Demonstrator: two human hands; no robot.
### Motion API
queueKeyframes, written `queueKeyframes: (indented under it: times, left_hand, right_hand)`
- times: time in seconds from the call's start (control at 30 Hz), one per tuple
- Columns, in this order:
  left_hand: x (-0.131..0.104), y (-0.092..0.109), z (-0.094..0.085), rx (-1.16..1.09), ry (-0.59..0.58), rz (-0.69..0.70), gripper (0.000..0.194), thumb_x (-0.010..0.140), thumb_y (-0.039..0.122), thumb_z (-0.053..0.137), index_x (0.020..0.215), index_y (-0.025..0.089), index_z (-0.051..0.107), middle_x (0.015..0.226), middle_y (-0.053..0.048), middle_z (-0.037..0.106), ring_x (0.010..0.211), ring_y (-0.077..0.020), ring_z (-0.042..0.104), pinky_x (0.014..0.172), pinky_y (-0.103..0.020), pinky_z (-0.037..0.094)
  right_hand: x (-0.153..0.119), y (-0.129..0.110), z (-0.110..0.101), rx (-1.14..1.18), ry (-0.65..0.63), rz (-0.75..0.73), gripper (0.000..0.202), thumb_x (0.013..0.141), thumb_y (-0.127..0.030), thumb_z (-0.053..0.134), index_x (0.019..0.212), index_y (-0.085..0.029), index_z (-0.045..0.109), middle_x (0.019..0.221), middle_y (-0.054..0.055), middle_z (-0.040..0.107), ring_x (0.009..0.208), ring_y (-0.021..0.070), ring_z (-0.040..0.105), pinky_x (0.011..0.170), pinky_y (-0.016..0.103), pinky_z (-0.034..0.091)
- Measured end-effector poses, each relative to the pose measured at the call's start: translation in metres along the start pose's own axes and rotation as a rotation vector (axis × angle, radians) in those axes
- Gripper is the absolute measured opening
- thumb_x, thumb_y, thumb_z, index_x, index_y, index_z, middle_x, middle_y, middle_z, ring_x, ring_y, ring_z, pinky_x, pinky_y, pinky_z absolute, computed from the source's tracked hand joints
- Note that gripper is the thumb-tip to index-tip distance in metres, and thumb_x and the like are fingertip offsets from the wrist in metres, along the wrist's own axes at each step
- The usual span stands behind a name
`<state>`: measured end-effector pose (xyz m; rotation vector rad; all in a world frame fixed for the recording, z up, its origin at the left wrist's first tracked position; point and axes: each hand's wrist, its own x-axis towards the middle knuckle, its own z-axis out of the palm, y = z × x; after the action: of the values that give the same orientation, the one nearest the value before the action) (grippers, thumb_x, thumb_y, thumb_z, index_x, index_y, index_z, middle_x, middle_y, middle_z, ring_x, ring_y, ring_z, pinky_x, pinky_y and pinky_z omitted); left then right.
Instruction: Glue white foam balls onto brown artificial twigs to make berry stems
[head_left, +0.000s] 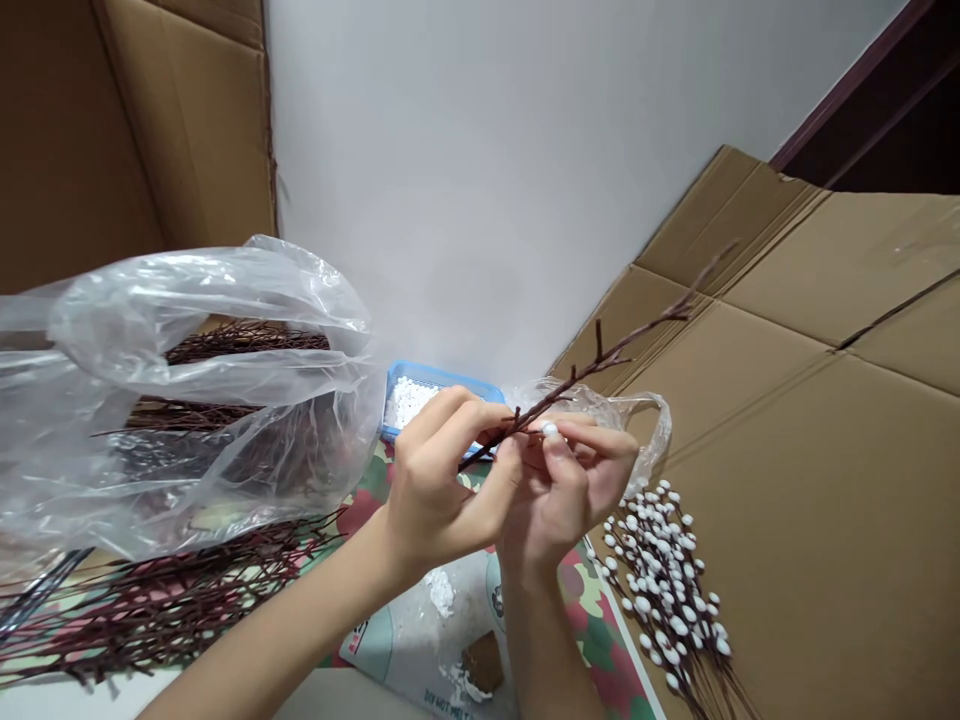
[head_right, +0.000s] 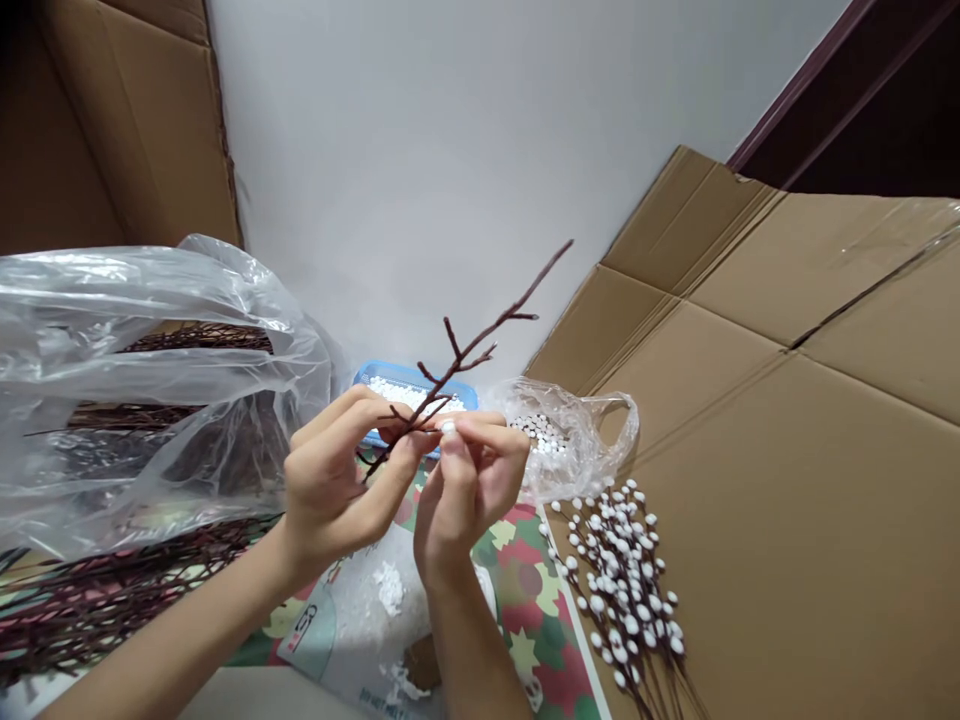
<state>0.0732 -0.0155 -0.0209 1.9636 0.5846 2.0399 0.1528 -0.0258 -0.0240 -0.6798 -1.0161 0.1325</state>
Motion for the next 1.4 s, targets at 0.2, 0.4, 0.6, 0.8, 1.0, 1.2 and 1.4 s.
queueKeyframes:
  times: [0.2,0.4,0.6,0.8,1.0,1.2,1.4]
  left_hand:
    - [-0.007,0.003,0.008,-0.066,0.062,0.008,0.017,0.078,0.001,0.055,0.085,0.016,0.060,0.071,-0.001,0.059,0.065,-0.0121,0.052,0.058,-0.024,0.045]
    - [-0.011,0.007,0.011,-0.071,0.085,-0.035,0.017,0.079,0.002,0.055,0.085,0.016,0.061,0.070,-0.001,0.058,0.062,-0.0118,0.052,0.056,-0.024,0.044]
    - [-0.012,0.007,0.011,-0.065,0.091,-0.044,0.016,0.078,0.001,0.056,0.085,0.015,0.062,0.070,-0.002,0.058,0.062,-0.0112,0.051,0.055,-0.022,0.043]
    - [-0.011,0.004,0.011,-0.099,0.086,-0.044,0.016,0.078,0.001,0.059,0.085,0.015,0.063,0.071,-0.001,0.060,0.062,-0.0107,0.051,0.056,-0.022,0.042]
    - [0.000,-0.007,-0.001,-0.183,0.162,-0.206,0.010,0.082,0.008,0.062,0.081,0.018,0.062,0.072,0.000,0.059,0.064,-0.0113,0.052,0.057,-0.024,0.043]
    - [0.004,-0.007,-0.007,-0.214,0.175,-0.280,0.006,0.084,0.013,0.062,0.080,0.018,0.063,0.072,0.001,0.057,0.061,-0.0100,0.050,0.055,-0.024,0.043]
    - [0.003,-0.008,-0.005,-0.213,0.110,-0.333,0.007,0.085,0.018,0.061,0.078,0.017,0.062,0.074,-0.002,0.060,0.065,-0.0126,0.054,0.055,-0.025,0.045]
  right_hand:
    - [-0.005,-0.001,0.003,0.001,0.076,-0.029,0.017,0.078,-0.009,0.045,0.079,-0.026,0.047,0.071,-0.001,0.046,0.063,0.0146,0.053,0.057,0.030,0.043]
    - [-0.007,-0.002,0.003,-0.020,0.079,-0.063,0.018,0.079,-0.007,0.043,0.079,-0.025,0.047,0.070,-0.002,0.045,0.062,0.0142,0.053,0.055,0.029,0.042]
    - [-0.008,-0.001,0.002,0.060,0.082,-0.059,0.017,0.078,-0.008,0.047,0.078,-0.025,0.050,0.069,-0.003,0.045,0.062,0.0134,0.052,0.060,0.030,0.044]
    - [-0.003,0.001,0.001,-0.008,0.051,-0.060,0.013,0.078,-0.010,0.050,0.079,-0.024,0.051,0.070,-0.003,0.051,0.063,0.0122,0.055,0.058,0.028,0.044]
    - [0.014,0.008,-0.005,0.037,0.054,-0.016,0.007,0.087,-0.026,0.050,0.085,-0.022,0.055,0.067,-0.005,0.057,0.064,0.0116,0.059,0.067,0.030,0.047]
    - [0.021,0.007,-0.014,0.052,0.079,0.060,0.009,0.090,-0.025,0.047,0.084,-0.023,0.054,0.057,-0.006,0.055,0.051,0.0107,0.056,0.053,0.026,0.043]
    - [0.030,0.012,-0.022,-0.036,0.096,0.088,0.011,0.089,-0.030,0.049,0.085,-0.021,0.055,0.058,-0.006,0.054,0.053,0.0111,0.055,0.057,0.027,0.044]
